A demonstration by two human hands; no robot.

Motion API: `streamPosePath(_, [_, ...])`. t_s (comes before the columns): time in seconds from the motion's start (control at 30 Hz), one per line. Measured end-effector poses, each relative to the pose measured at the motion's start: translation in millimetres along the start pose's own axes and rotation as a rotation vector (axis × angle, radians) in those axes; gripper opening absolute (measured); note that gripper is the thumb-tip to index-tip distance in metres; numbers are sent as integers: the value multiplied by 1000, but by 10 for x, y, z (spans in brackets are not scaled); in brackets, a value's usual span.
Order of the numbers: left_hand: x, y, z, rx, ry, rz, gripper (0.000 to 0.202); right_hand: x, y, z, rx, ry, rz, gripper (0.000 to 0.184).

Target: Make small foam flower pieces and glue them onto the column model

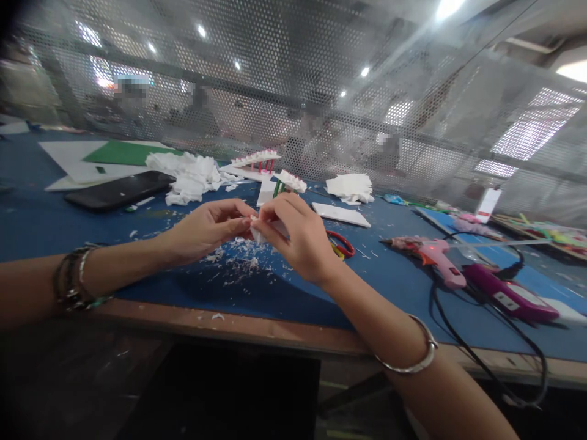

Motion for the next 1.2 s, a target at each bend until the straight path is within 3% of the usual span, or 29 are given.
streamPosePath(0.37, [-178,83,-21,-52,-142,-200,16,30,18,41,-46,-38,-34,10])
streamPosePath(0.5, [-247,112,-12,-70,-253,-283,12,-37,29,14,-38,-166,-105,9])
streamPosePath(0.77, [-257,92,4,-89,-186,-224,8,-200,58,-57,-14,-449,-294,8])
streamPosePath(0.97, [-252,77,27,-96,-118,-216,9,-196,59,-53,-3,-469,-301,5])
streamPosePath(1.2, [-346,107,15,-79,-220,-250,7,-96,44,-13,16,-500,-214,4])
Point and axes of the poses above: each hand's wrist, its own y-axis away from the middle knuckle, its own z-axis out of the back of the hand, x = y × z, the point moved 9 cm from there along -y, towards the middle knuckle, and after that the axes turned 10 degrees about y, right-handed, at the moved point
